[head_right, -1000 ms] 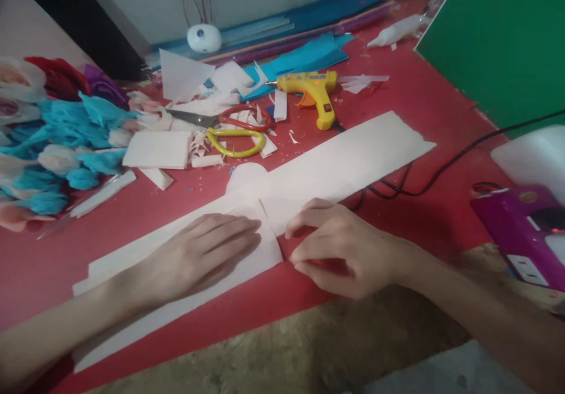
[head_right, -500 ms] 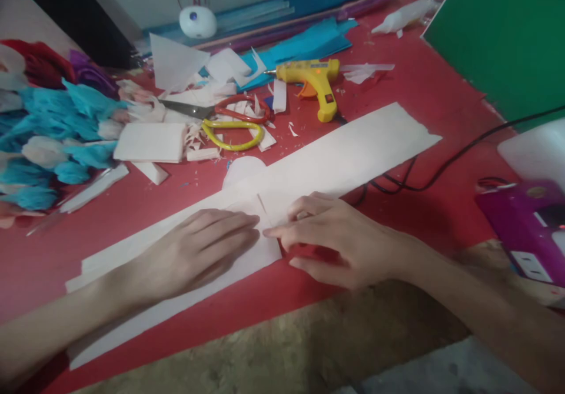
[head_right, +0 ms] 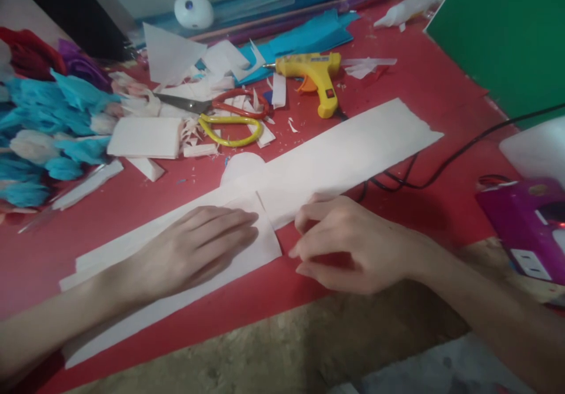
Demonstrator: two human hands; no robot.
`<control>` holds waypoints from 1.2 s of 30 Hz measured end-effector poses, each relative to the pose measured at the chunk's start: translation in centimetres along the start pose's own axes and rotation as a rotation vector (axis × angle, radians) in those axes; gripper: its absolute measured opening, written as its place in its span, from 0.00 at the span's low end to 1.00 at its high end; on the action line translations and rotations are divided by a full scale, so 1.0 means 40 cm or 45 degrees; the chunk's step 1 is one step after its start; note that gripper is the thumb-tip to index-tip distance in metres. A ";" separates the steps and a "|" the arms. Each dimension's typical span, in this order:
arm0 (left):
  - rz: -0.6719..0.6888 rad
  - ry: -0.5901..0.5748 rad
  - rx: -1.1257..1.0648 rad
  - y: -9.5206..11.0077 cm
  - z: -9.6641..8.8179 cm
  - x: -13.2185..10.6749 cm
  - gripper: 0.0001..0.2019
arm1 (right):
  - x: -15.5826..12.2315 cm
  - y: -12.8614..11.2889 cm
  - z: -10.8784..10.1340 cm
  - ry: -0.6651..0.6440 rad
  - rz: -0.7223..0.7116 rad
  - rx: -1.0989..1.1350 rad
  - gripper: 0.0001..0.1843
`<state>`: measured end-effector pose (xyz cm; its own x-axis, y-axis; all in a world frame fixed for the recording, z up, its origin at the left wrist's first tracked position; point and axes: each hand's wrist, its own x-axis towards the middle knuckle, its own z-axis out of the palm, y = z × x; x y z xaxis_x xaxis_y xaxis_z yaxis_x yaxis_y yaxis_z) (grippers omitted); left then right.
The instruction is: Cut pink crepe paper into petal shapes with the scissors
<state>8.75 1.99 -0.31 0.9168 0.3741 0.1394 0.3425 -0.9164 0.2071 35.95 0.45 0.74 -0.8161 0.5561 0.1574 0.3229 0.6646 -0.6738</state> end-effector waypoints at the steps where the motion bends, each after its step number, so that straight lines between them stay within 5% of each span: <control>1: 0.000 -0.004 -0.001 0.000 0.000 0.000 0.14 | 0.000 -0.001 0.000 0.029 -0.003 0.012 0.07; 8: 0.005 0.012 -0.004 0.002 -0.002 0.001 0.14 | -0.003 -0.004 0.001 -0.056 0.024 -0.049 0.06; 12: -0.009 -0.027 -0.013 0.000 -0.001 -0.001 0.14 | -0.004 -0.006 -0.001 0.074 -0.032 -0.012 0.05; 19: 0.001 0.006 -0.015 -0.001 -0.001 -0.002 0.14 | -0.001 -0.007 0.000 -0.097 0.019 -0.034 0.08; 25: -0.007 -0.011 -0.031 -0.001 0.000 -0.003 0.14 | -0.005 -0.013 -0.006 0.115 -0.035 -0.006 0.06; 32: -0.005 -0.002 -0.038 0.001 0.002 0.001 0.14 | 0.054 -0.006 0.056 0.465 0.096 -0.095 0.04; 36: -0.002 -0.006 -0.036 -0.001 0.003 -0.001 0.14 | 0.075 0.009 0.084 0.446 0.096 -0.204 0.04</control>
<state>8.72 2.01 -0.46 0.9174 0.3747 0.1343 0.3380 -0.9115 0.2343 32.01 0.69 -1.45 -0.5831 0.7248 0.3670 0.4694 0.6693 -0.5759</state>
